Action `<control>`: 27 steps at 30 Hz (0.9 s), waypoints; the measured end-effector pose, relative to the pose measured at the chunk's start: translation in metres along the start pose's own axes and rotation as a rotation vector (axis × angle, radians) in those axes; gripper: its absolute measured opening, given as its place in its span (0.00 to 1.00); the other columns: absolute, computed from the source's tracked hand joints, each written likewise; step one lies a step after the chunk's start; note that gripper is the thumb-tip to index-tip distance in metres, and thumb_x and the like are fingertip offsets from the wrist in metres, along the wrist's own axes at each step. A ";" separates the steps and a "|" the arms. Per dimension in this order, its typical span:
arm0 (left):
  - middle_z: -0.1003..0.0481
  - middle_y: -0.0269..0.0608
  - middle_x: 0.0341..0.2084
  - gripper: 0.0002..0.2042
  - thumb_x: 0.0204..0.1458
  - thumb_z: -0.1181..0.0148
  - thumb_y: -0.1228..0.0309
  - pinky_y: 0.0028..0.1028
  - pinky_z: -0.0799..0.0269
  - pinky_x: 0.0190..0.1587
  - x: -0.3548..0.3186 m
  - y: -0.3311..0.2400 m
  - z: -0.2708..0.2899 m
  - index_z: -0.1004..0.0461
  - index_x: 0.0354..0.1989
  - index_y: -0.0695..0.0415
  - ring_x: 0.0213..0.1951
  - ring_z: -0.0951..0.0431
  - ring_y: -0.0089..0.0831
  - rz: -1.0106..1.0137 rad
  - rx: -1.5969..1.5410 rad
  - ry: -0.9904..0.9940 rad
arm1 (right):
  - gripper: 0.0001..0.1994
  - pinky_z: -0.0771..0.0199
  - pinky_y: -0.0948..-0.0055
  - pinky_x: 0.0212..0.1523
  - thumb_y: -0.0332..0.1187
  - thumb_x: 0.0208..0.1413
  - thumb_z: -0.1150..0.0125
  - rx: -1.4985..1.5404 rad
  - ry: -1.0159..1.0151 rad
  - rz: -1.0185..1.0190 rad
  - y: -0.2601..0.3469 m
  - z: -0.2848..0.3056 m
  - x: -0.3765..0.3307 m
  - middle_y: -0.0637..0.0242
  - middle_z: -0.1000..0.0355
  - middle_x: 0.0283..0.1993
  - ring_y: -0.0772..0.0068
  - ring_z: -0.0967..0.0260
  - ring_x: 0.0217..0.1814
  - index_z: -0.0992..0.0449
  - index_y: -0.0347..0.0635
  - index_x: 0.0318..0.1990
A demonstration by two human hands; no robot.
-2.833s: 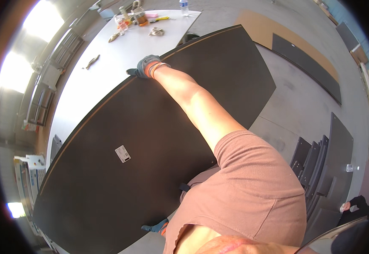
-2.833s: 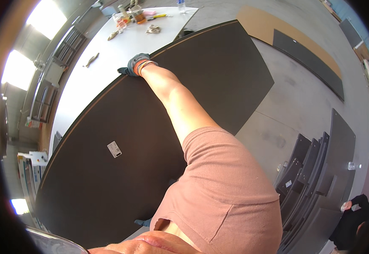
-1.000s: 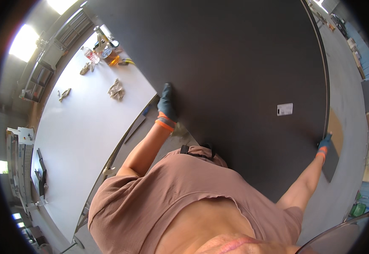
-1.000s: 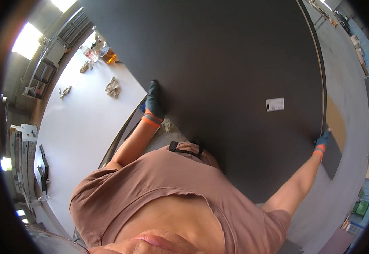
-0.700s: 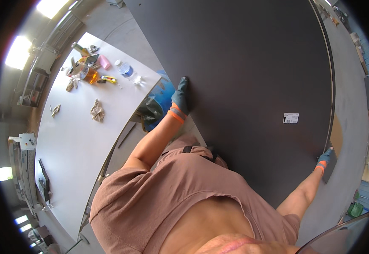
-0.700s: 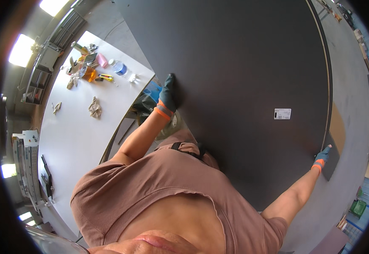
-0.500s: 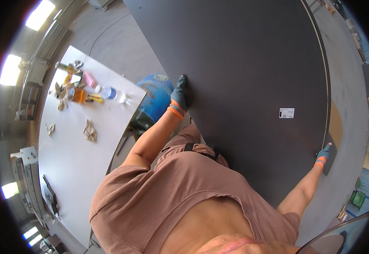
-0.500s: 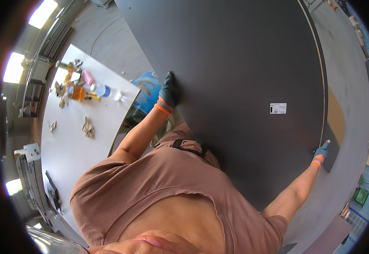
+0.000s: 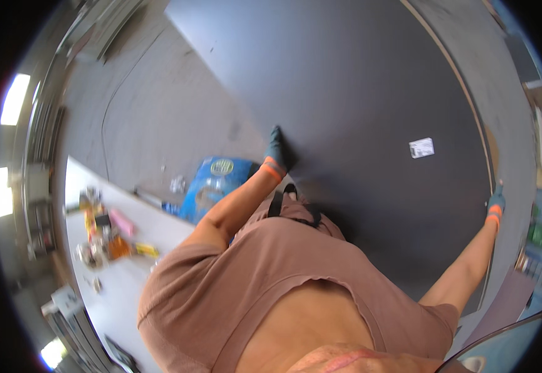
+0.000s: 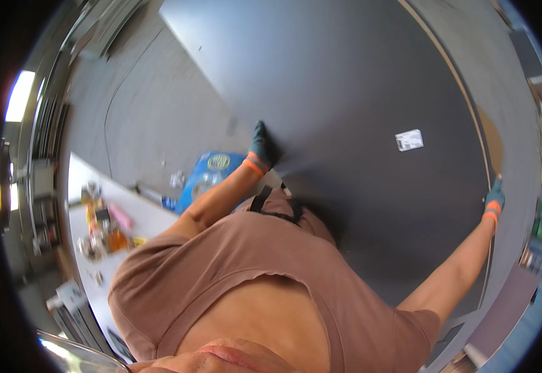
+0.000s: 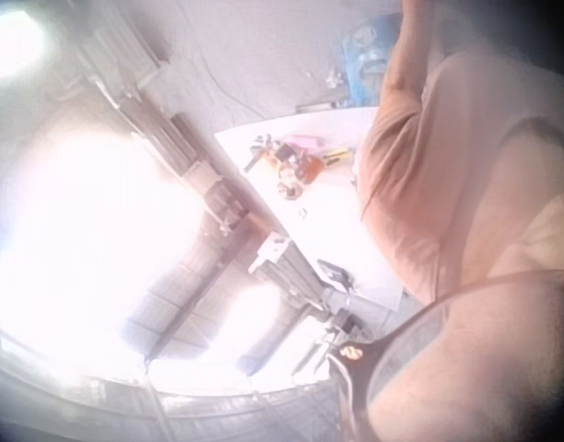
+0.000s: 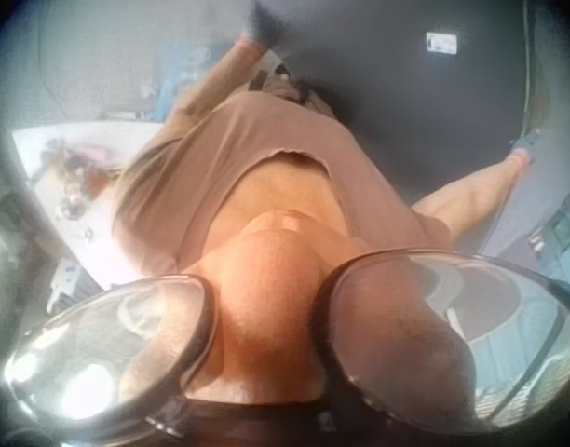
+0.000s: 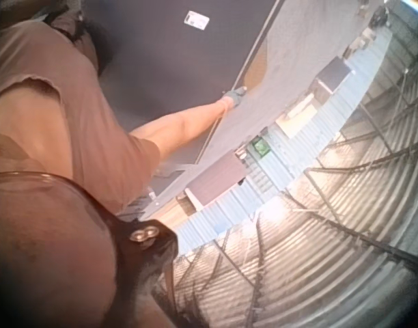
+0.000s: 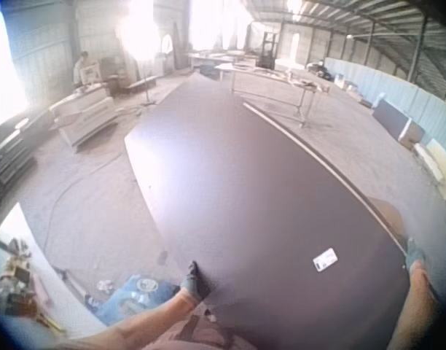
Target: The person cleans a large dark gray panel using a cloth and a liquid from a plastic bottle. They wipe the surface, then lift and reposition the panel on the floor. Another person assists by moving a second panel nearby.
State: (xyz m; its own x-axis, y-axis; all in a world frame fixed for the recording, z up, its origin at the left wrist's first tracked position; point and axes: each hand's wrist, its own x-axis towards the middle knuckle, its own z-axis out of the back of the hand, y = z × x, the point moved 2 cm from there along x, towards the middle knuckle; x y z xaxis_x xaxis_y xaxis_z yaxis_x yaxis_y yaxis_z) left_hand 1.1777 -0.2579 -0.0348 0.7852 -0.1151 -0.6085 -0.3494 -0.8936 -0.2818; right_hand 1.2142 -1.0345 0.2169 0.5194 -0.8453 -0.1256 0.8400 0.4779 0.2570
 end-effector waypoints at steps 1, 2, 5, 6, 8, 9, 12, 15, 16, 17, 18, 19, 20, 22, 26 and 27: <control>0.32 0.38 0.65 0.35 0.59 0.54 0.38 0.57 0.51 0.70 0.011 -0.014 0.002 0.34 0.67 0.51 0.67 0.39 0.46 -0.003 0.054 0.031 | 0.52 0.23 0.60 0.43 0.79 0.53 0.61 0.113 -0.083 0.108 0.026 -0.032 -0.016 0.48 0.21 0.44 0.58 0.21 0.42 0.21 0.30 0.52; 0.31 0.37 0.64 0.37 0.57 0.52 0.34 0.56 0.50 0.69 0.024 -0.031 -0.001 0.32 0.66 0.50 0.66 0.37 0.46 0.002 0.113 0.067 | 0.52 0.24 0.61 0.41 0.80 0.52 0.61 0.225 -0.178 0.203 0.068 -0.061 -0.040 0.50 0.21 0.39 0.58 0.22 0.38 0.20 0.30 0.50; 0.30 0.34 0.63 0.36 0.56 0.50 0.34 0.47 0.45 0.69 0.085 -0.068 -0.016 0.31 0.64 0.48 0.64 0.34 0.41 0.149 0.150 0.073 | 0.47 0.26 0.58 0.43 0.77 0.56 0.63 0.132 0.052 0.126 0.128 -0.065 -0.051 0.55 0.23 0.34 0.60 0.22 0.39 0.19 0.37 0.48; 0.29 0.34 0.62 0.37 0.54 0.48 0.33 0.45 0.44 0.70 0.109 -0.079 -0.031 0.30 0.63 0.48 0.62 0.32 0.41 0.144 0.168 0.077 | 0.45 0.28 0.55 0.46 0.75 0.58 0.68 -0.054 0.014 0.129 0.146 -0.066 -0.051 0.54 0.22 0.32 0.57 0.22 0.40 0.17 0.40 0.42; 0.29 0.35 0.62 0.40 0.51 0.46 0.30 0.45 0.44 0.70 0.065 -0.030 -0.002 0.31 0.64 0.48 0.63 0.33 0.40 0.266 0.147 0.005 | 0.43 0.28 0.52 0.53 0.69 0.63 0.74 -0.295 0.099 0.201 0.092 -0.028 -0.074 0.56 0.19 0.36 0.48 0.22 0.47 0.16 0.43 0.35; 0.32 0.34 0.65 0.45 0.48 0.42 0.29 0.44 0.46 0.71 0.074 -0.030 -0.005 0.34 0.67 0.49 0.65 0.35 0.41 0.299 0.127 -0.024 | 0.43 0.29 0.50 0.58 0.68 0.63 0.77 -0.306 0.004 0.218 0.087 -0.028 -0.070 0.55 0.19 0.40 0.45 0.24 0.53 0.16 0.44 0.35; 0.34 0.36 0.66 0.49 0.43 0.44 0.25 0.49 0.46 0.70 0.084 -0.052 0.036 0.34 0.67 0.49 0.66 0.36 0.44 0.284 0.297 -0.136 | 0.40 0.31 0.50 0.60 0.67 0.64 0.72 -0.321 0.242 0.180 0.120 -0.037 -0.070 0.53 0.21 0.49 0.44 0.28 0.58 0.17 0.44 0.46; 0.36 0.38 0.68 0.53 0.40 0.45 0.21 0.54 0.49 0.71 0.068 -0.029 0.030 0.36 0.69 0.50 0.67 0.38 0.48 0.461 0.328 -0.289 | 0.38 0.30 0.52 0.60 0.65 0.65 0.69 -0.317 -0.167 0.319 0.098 -0.034 -0.076 0.50 0.21 0.49 0.44 0.26 0.55 0.19 0.43 0.49; 0.38 0.39 0.69 0.55 0.39 0.46 0.21 0.55 0.50 0.71 0.066 -0.025 0.028 0.37 0.69 0.51 0.68 0.39 0.48 0.499 0.284 -0.304 | 0.36 0.30 0.52 0.60 0.64 0.65 0.67 -0.309 -0.205 0.366 0.096 -0.031 -0.076 0.49 0.23 0.52 0.43 0.27 0.57 0.20 0.43 0.52; 0.39 0.40 0.70 0.56 0.38 0.46 0.20 0.56 0.51 0.71 0.063 -0.018 0.026 0.38 0.69 0.51 0.68 0.40 0.49 0.535 0.238 -0.320 | 0.34 0.30 0.51 0.61 0.63 0.65 0.65 -0.302 -0.242 0.416 0.096 -0.026 -0.073 0.49 0.24 0.55 0.42 0.28 0.58 0.22 0.43 0.54; 0.40 0.40 0.70 0.57 0.37 0.47 0.19 0.57 0.52 0.71 0.061 -0.014 0.027 0.38 0.70 0.51 0.69 0.41 0.50 0.564 0.187 -0.335 | 0.33 0.31 0.51 0.61 0.62 0.65 0.62 -0.290 -0.280 0.472 0.102 -0.023 -0.072 0.49 0.25 0.57 0.42 0.29 0.60 0.24 0.44 0.57; 0.41 0.40 0.71 0.58 0.36 0.47 0.19 0.57 0.52 0.71 0.062 -0.013 0.032 0.39 0.70 0.52 0.70 0.42 0.49 0.493 0.275 -0.318 | 0.32 0.30 0.51 0.61 0.61 0.65 0.61 -0.288 -0.239 0.454 0.115 -0.019 -0.076 0.50 0.26 0.58 0.42 0.29 0.60 0.24 0.44 0.57; 0.41 0.41 0.71 0.59 0.36 0.47 0.19 0.56 0.52 0.72 0.064 -0.014 0.037 0.40 0.71 0.52 0.70 0.43 0.49 0.422 0.363 -0.301 | 0.32 0.30 0.50 0.60 0.60 0.65 0.60 -0.285 -0.197 0.437 0.127 -0.015 -0.080 0.50 0.26 0.58 0.42 0.29 0.60 0.24 0.44 0.58; 0.43 0.40 0.72 0.60 0.37 0.50 0.17 0.55 0.54 0.72 0.058 -0.008 0.036 0.43 0.73 0.52 0.71 0.45 0.48 0.443 0.371 -0.346 | 0.31 0.30 0.50 0.59 0.60 0.65 0.59 -0.332 -0.145 0.391 0.129 -0.002 -0.081 0.51 0.26 0.58 0.42 0.29 0.60 0.24 0.44 0.58; 0.38 0.38 0.69 0.62 0.33 0.49 0.16 0.49 0.52 0.73 0.054 -0.001 0.025 0.40 0.71 0.55 0.69 0.40 0.45 0.414 0.397 -0.356 | 0.31 0.29 0.50 0.57 0.60 0.65 0.59 -0.332 -0.080 0.380 0.123 0.003 -0.077 0.52 0.24 0.55 0.43 0.27 0.57 0.23 0.43 0.55; 0.38 0.38 0.69 0.62 0.33 0.49 0.16 0.48 0.52 0.73 0.054 0.001 0.028 0.40 0.71 0.55 0.69 0.40 0.45 0.392 0.409 -0.339 | 0.32 0.28 0.50 0.57 0.61 0.65 0.60 -0.325 -0.069 0.378 0.123 0.003 -0.076 0.52 0.23 0.54 0.43 0.27 0.56 0.22 0.43 0.54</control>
State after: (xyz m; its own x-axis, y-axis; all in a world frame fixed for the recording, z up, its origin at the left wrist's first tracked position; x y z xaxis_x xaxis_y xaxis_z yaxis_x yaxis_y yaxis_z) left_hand 1.2052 -0.2530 -0.0883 0.3793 -0.1954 -0.9044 -0.7952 -0.5685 -0.2107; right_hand 1.2778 -0.9119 0.2611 0.7945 -0.6071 -0.0147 0.6062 0.7943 -0.0408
